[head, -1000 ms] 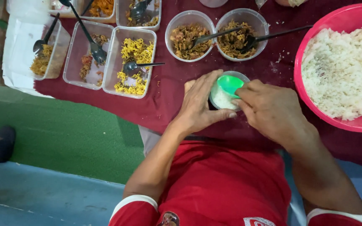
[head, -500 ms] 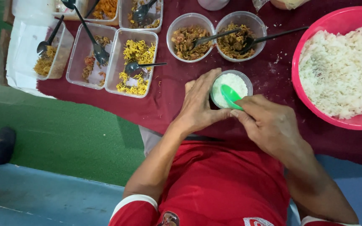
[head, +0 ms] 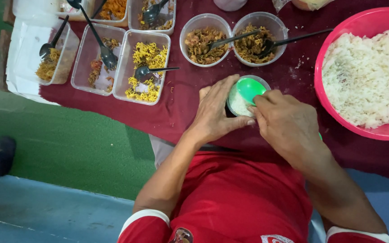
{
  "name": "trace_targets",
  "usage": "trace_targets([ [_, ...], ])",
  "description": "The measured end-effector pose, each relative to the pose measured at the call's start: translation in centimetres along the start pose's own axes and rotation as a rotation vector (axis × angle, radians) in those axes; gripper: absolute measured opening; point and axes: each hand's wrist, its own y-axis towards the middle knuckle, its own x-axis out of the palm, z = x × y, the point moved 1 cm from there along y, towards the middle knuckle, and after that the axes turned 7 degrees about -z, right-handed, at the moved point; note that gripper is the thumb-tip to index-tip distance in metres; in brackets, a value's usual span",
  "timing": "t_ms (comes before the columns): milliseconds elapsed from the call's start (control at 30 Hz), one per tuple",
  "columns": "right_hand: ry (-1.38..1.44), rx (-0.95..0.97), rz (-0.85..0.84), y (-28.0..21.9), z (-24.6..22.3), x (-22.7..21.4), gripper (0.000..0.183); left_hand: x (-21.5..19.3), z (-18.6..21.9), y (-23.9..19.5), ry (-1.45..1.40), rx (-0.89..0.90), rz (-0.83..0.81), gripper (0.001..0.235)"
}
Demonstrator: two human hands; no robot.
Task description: Packing rice and side dishes into small plastic bags using a spoon and a small container as a mold
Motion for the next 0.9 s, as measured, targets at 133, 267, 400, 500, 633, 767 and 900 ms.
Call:
trace_targets([
  [133,-0.006,0.0,-0.021,0.4,-0.3,-0.7,0.013,0.0,-0.3,0.0,-0.001,0.009,-0.009,0.106],
  [267,-0.038,-0.011,-0.062,0.8,-0.3,-1.2,0.013,0.0,-0.5,0.0,-0.011,0.017,-0.004,0.106],
  [400,-0.094,-0.022,-0.137,1.4,0.1,-1.0,0.019,-0.2,-0.1,0.1,-0.033,0.037,0.017,0.103],
  [500,-0.047,0.007,-0.167,1.4,-0.2,-1.5,0.016,-0.1,-0.2,0.1,-0.025,0.039,0.013,0.102],
  [633,-0.119,-0.012,-0.162,1.7,-0.3,-1.2,0.015,0.0,-0.6,0.1,-0.012,0.036,0.014,0.102],
  [767,-0.031,0.02,-0.197,1.5,-0.4,-1.1,0.014,0.0,-0.5,0.1,-0.02,0.035,0.023,0.102],
  [900,0.054,0.043,-0.165,1.2,-0.3,-0.9,0.013,0.0,-0.4,0.2,-0.022,0.038,0.028,0.102],
])
